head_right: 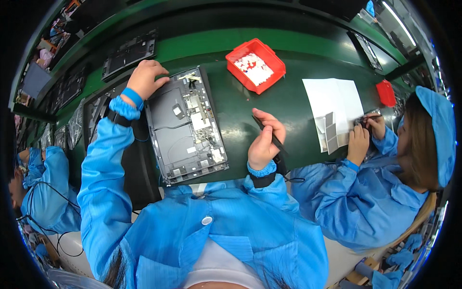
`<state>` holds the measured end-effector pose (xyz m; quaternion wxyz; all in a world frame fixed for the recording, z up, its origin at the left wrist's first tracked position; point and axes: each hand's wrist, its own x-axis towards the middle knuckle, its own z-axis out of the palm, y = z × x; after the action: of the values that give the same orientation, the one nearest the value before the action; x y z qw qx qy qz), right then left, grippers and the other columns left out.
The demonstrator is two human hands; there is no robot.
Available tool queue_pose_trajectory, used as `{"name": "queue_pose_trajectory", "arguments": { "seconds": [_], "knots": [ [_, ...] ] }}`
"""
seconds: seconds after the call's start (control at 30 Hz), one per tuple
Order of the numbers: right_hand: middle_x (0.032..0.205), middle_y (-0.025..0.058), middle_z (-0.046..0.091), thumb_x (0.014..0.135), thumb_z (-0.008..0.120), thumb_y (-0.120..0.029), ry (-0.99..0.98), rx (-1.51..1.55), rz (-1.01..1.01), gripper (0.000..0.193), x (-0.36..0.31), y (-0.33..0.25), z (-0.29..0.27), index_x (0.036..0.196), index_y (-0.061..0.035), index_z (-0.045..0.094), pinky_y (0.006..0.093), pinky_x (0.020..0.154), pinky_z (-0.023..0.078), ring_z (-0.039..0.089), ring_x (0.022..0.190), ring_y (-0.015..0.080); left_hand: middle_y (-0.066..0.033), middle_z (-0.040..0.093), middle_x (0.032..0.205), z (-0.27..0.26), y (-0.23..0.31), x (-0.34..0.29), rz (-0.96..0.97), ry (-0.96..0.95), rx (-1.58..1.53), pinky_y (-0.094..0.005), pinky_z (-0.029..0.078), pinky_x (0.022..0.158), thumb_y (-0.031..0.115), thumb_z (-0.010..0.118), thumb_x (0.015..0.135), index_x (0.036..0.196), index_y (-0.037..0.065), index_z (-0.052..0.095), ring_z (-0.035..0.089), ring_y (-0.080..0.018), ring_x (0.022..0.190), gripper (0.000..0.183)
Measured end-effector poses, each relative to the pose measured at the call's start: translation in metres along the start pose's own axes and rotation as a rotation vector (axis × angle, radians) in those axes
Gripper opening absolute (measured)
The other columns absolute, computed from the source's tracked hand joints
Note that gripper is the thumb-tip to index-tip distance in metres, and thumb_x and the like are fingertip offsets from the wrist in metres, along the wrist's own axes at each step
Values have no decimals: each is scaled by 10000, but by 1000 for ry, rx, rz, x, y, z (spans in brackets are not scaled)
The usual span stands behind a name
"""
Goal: The person assembles internal electronic components and a connector cable into a laptop casing, connecting them to a motherboard by hand and with tweezers on a workbench.
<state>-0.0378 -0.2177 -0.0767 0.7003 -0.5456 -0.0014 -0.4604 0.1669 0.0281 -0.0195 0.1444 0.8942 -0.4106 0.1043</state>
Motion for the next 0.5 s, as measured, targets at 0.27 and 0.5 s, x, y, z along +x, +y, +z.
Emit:
{"name": "queue_pose_trajectory", "arguments": {
  "seconds": [0.27, 0.5],
  "knots": [
    [690, 72, 504, 747, 562, 61, -507, -325, 114, 62, 3, -28, 8, 779, 8, 560, 261, 541, 373, 463, 597, 141, -35, 560, 786, 8, 136, -49, 250, -125, -334, -358, 448, 700, 110, 720, 603, 783, 94, 665, 534, -245, 790, 188],
    [676, 69, 525, 661, 675, -27, -895, -556, -63, 109, 3, -18, 15, 732, -52, 596, 344, 547, 414, 534, 625, 237, -34, 592, 736, 18, 145, -67, 133, -17, -321, -353, 463, 621, 78, 706, 610, 765, 90, 663, 559, -242, 701, 162]
  ]
}}
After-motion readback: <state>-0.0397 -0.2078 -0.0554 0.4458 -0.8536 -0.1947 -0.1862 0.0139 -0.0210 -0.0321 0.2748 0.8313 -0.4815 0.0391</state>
